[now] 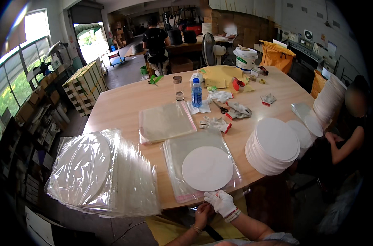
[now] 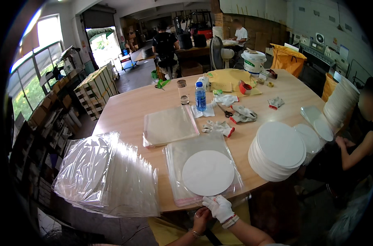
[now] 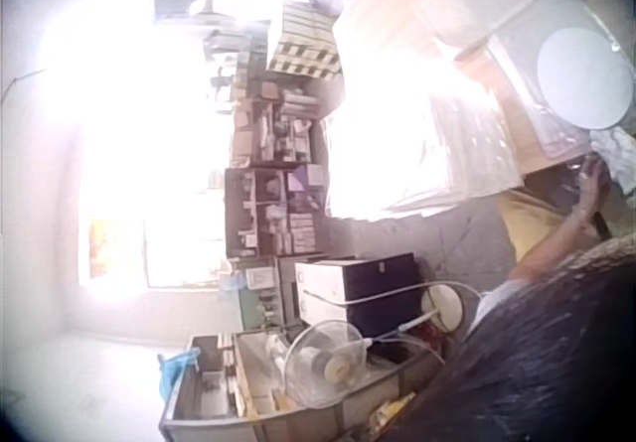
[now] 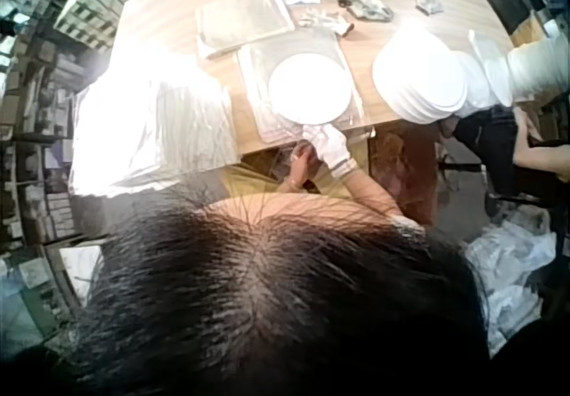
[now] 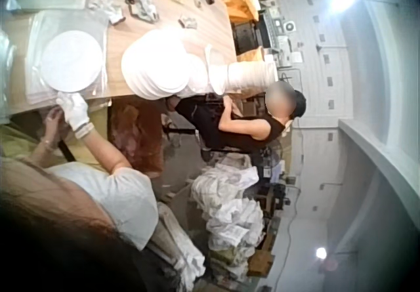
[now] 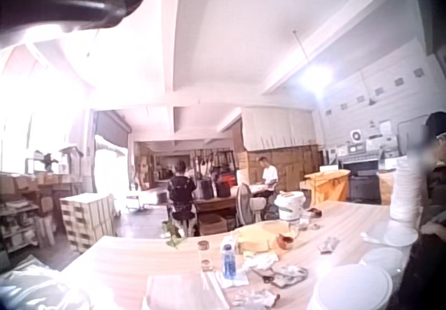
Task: The person places white circular plates into clear plastic bags one by one. They pick up a plate from a stack, insert it into a bag, and then place the bagged plate onto a growing pile of packaged items.
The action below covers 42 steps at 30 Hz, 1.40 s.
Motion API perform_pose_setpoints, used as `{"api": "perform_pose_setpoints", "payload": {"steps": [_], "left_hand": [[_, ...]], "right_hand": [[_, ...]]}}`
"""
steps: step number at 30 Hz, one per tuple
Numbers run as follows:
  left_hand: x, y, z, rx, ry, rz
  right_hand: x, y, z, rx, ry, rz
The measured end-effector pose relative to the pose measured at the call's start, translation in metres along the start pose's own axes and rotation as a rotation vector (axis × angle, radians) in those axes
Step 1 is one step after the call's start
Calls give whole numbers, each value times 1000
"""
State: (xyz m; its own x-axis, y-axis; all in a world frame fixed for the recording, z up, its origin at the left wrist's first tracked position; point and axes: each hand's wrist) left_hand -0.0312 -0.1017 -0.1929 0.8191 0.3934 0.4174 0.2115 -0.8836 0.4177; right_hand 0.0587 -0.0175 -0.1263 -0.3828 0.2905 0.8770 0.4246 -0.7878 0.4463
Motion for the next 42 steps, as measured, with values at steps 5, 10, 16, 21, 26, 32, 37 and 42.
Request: {"api": "perform_pose_setpoints", "payload": {"steps": [5,10,16,21,26,32,37,42], "left_hand": [[-18,8,1,-82,-84,13],[-32,17,-4,-126,-203,54],[-54,39,-61,-52,1,-93],[-75,24,-65,-167,-362,16],[-73,35,-70,-175,-300,-8],[-71,42,-65,-216,-301,97],[-88,34,-28,-88,-219,-67],[-64,42,-54,-166,-112,-143]], "right_hand": [[5,2,2,57,-51,156],[7,8,-1,108,-118,289],[29,56,59,498,503,293],[8,1,107,-489,1576,-1],[20,14,98,-714,1744,44],[23,25,-22,-724,1880,672],[27,29,-73,-505,2083,639],[31,49,19,-432,2104,720]]}}
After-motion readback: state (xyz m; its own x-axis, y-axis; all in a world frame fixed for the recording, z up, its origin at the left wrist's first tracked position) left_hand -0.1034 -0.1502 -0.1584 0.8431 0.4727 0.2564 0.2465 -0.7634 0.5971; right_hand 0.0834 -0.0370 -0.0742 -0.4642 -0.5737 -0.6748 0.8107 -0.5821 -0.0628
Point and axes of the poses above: each hand's wrist, its own y-axis away from the middle knuckle, its own x-axis out of the palm, z = x × y, and after that the axes turned 13 degrees about -y, right-handed
